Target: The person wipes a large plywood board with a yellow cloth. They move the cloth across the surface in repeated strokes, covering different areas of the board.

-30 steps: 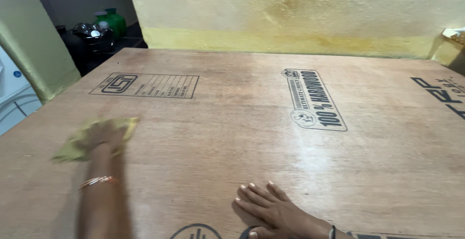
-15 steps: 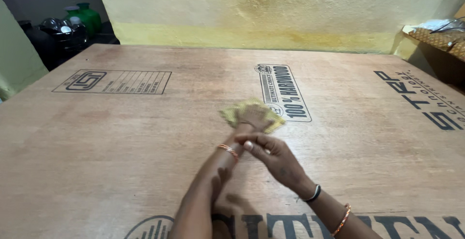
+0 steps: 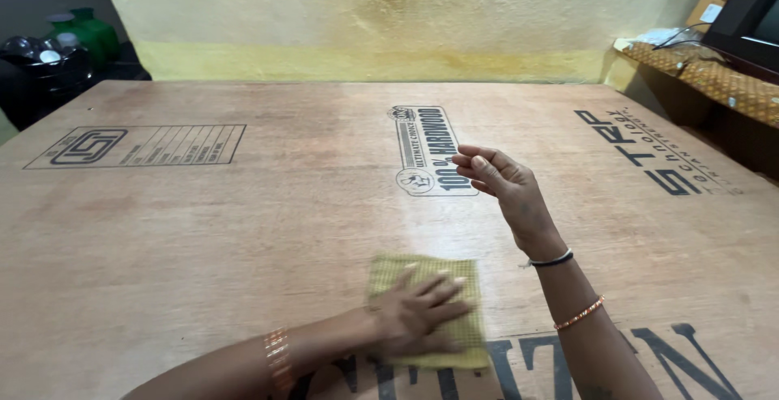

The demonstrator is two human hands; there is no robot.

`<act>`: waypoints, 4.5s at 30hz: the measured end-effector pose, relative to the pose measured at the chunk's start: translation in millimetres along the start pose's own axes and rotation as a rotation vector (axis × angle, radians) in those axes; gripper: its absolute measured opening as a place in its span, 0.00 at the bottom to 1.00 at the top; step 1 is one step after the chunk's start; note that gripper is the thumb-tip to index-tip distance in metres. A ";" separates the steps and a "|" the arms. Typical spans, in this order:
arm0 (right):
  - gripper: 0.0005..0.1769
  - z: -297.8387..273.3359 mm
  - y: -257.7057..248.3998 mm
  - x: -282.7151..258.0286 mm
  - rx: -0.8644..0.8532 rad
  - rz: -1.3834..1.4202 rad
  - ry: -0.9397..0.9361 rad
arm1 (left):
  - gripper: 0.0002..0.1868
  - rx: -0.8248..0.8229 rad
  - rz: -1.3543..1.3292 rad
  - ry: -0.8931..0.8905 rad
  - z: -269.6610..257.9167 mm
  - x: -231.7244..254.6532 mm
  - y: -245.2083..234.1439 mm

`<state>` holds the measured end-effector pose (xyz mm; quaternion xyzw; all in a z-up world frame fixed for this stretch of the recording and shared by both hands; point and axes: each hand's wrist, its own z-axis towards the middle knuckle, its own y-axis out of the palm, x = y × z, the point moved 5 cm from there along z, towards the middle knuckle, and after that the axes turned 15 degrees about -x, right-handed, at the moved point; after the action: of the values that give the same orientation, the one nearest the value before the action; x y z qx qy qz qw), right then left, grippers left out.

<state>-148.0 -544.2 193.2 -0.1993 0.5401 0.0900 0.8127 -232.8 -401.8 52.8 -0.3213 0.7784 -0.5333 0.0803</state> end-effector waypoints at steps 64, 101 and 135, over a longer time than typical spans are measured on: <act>0.41 -108.1 -325.8 243.5 0.189 -1.162 1.017 | 0.45 -0.191 -0.217 -0.505 -32.4 -82.1 78.4; 0.42 -187.3 122.3 83.9 -0.751 -1.608 0.016 | 0.50 0.047 0.456 -0.743 18.6 -159.2 135.4; 0.40 -329.9 -103.1 87.3 -0.336 -1.052 0.803 | 0.50 -0.157 -0.123 -0.083 133.6 104.5 -23.4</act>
<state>-353.5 -782.4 25.5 -0.5766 0.6096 -0.3154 0.4432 -242.1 -572.3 40.3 -0.3954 0.7927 -0.4608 0.0540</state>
